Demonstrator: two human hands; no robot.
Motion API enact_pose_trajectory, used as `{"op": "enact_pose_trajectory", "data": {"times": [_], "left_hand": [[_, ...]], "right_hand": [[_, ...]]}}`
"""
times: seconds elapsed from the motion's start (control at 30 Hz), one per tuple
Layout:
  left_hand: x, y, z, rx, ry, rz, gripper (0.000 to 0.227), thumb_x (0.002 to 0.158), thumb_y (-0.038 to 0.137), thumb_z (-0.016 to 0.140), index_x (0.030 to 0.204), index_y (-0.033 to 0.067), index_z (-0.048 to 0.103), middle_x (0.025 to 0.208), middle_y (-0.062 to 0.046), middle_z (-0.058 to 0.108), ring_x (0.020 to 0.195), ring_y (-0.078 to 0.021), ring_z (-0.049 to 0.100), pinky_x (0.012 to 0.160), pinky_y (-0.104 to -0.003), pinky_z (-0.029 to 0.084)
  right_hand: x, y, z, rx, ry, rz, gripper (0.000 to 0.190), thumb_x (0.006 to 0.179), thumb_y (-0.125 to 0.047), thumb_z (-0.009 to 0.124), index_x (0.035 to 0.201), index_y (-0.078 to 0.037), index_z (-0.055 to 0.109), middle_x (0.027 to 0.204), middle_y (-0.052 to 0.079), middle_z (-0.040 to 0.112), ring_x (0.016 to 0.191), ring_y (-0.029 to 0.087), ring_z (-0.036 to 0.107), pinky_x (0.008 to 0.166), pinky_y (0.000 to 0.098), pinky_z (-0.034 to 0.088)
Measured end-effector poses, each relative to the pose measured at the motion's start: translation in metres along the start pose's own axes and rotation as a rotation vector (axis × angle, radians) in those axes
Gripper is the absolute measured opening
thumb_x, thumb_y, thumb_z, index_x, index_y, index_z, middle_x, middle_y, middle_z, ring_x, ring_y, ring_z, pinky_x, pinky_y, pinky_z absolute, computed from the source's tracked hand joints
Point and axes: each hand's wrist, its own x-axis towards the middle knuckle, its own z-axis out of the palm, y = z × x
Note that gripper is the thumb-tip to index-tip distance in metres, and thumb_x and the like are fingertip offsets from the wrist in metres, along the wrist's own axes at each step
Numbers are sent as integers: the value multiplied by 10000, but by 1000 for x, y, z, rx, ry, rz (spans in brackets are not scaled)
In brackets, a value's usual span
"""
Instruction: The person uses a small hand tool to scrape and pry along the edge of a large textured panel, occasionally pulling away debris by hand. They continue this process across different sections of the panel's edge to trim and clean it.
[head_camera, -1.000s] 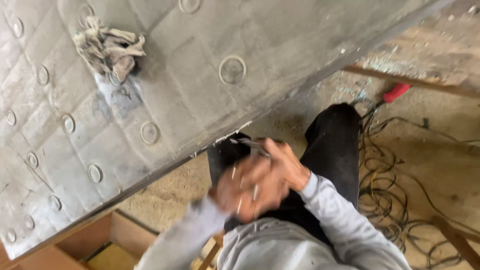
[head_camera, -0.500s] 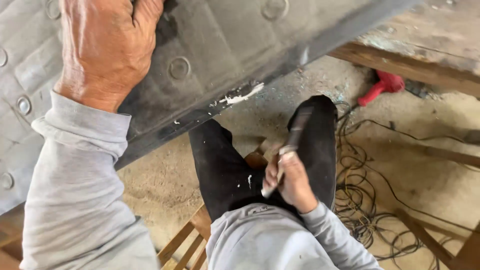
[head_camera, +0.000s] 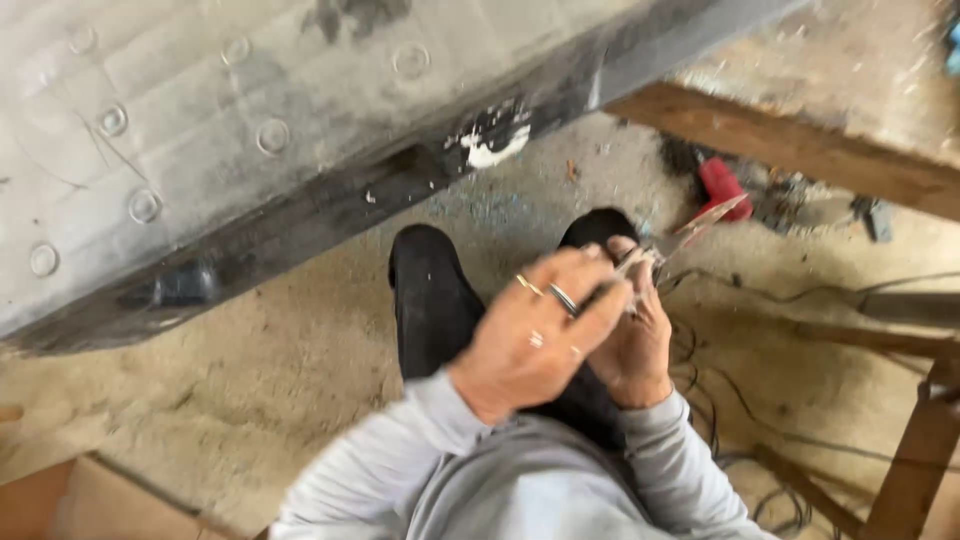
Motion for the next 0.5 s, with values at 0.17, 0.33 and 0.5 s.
{"op": "enact_pose_trajectory", "data": {"times": [0.17, 0.33, 0.5], "left_hand": [[-37, 19, 56, 247, -47, -159, 337, 989, 141, 598, 1275, -23, 668, 1362, -185, 623, 1334, -356, 564, 1070, -476, 499], [-29, 10, 53, 288, -142, -131, 376, 958, 153, 591, 1256, -58, 681, 1424, -190, 611, 1425, -374, 525, 1173, -514, 445], [-21, -22, 77, -70, -193, -156, 318, 1019, 125, 574, 1283, -28, 664, 1435, -148, 619, 1431, -338, 545, 1211, -459, 444]], "right_hand": [[4, 7, -6, 262, -134, 29, 359, 1141, -418, 415, 1269, -102, 525, 1190, 115, 618, 1101, 334, 653, 996, 553, 533], [25, 5, -18, 238, -49, -7, 372, 1168, -416, 411, 1259, -74, 525, 1082, 122, 593, 977, 316, 661, 926, 539, 555], [28, -1, -20, 153, 36, -158, 372, 1190, -385, 424, 1297, -45, 528, 1108, 166, 599, 962, 334, 646, 881, 521, 545]]}}
